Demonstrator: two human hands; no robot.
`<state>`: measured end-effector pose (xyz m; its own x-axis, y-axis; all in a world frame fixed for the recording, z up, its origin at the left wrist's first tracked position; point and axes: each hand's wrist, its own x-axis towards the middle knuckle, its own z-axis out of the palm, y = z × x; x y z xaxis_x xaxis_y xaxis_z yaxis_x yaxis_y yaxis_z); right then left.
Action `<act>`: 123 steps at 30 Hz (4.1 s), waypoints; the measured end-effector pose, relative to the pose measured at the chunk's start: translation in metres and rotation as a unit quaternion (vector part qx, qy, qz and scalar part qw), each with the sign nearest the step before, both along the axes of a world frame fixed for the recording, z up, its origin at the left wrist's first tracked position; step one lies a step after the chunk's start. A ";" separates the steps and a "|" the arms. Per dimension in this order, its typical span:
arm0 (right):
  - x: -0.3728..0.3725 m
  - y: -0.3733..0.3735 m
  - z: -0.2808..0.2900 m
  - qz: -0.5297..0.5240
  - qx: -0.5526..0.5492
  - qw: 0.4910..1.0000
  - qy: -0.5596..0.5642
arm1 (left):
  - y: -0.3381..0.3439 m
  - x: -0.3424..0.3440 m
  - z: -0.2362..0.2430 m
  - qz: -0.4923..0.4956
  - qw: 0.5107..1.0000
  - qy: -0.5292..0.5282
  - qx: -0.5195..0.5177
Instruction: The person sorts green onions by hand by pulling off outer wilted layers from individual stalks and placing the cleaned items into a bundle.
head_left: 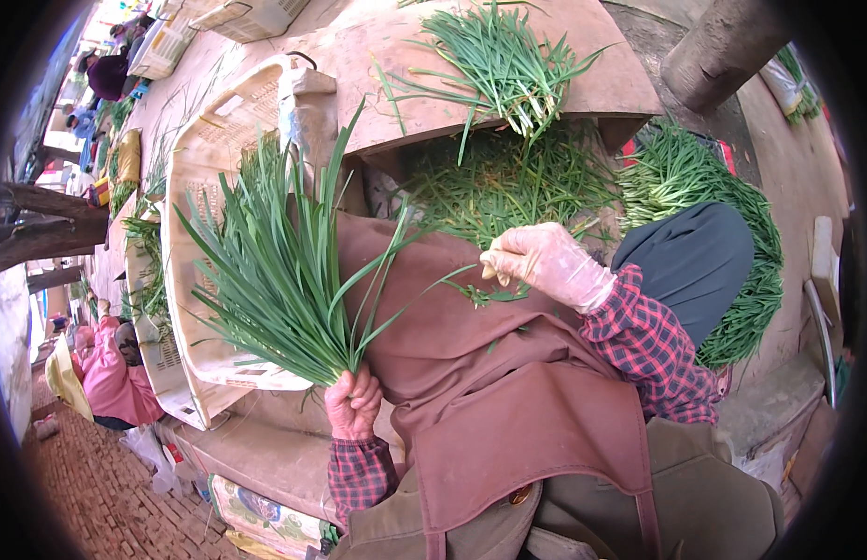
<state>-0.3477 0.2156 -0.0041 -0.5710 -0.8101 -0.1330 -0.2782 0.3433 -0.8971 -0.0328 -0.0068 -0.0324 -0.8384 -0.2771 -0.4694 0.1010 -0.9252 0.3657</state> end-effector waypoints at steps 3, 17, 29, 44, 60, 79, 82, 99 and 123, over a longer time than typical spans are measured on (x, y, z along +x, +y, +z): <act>0.012 -0.005 0.006 0.029 -0.105 0.990 0.087 | 0.001 -0.001 0.001 -0.005 1.000 0.004 0.002; 0.050 -0.067 -0.003 0.198 -0.114 0.917 0.326 | 0.010 -0.019 0.022 0.040 0.998 -0.035 -0.032; 0.051 -0.040 0.066 0.242 -0.217 0.945 -0.036 | 0.016 -0.054 0.040 0.085 0.990 -0.086 -0.078; 0.010 -0.006 0.071 0.044 0.052 0.977 -0.203 | 0.008 -0.077 0.088 0.015 0.964 -0.124 -0.237; 0.031 -0.085 0.036 -0.136 -0.283 0.902 -0.297 | 0.063 -0.196 0.032 0.031 0.482 -0.210 -0.850; -0.018 -0.084 0.040 -0.176 -0.280 0.915 -0.231 | 0.020 -0.237 0.058 -0.163 0.775 0.075 -0.606; -0.021 -0.082 0.039 -0.174 -0.273 0.921 -0.215 | 0.015 -0.244 0.058 -0.102 0.760 0.134 -0.628; -0.098 -0.093 0.059 -0.088 -0.381 0.910 -0.136 | 0.013 -0.317 0.062 -0.062 0.662 0.126 -0.737; -0.175 -0.193 -0.042 -0.185 -0.237 0.952 -0.058 | -0.065 -0.411 -0.033 -0.005 0.750 -0.060 -0.658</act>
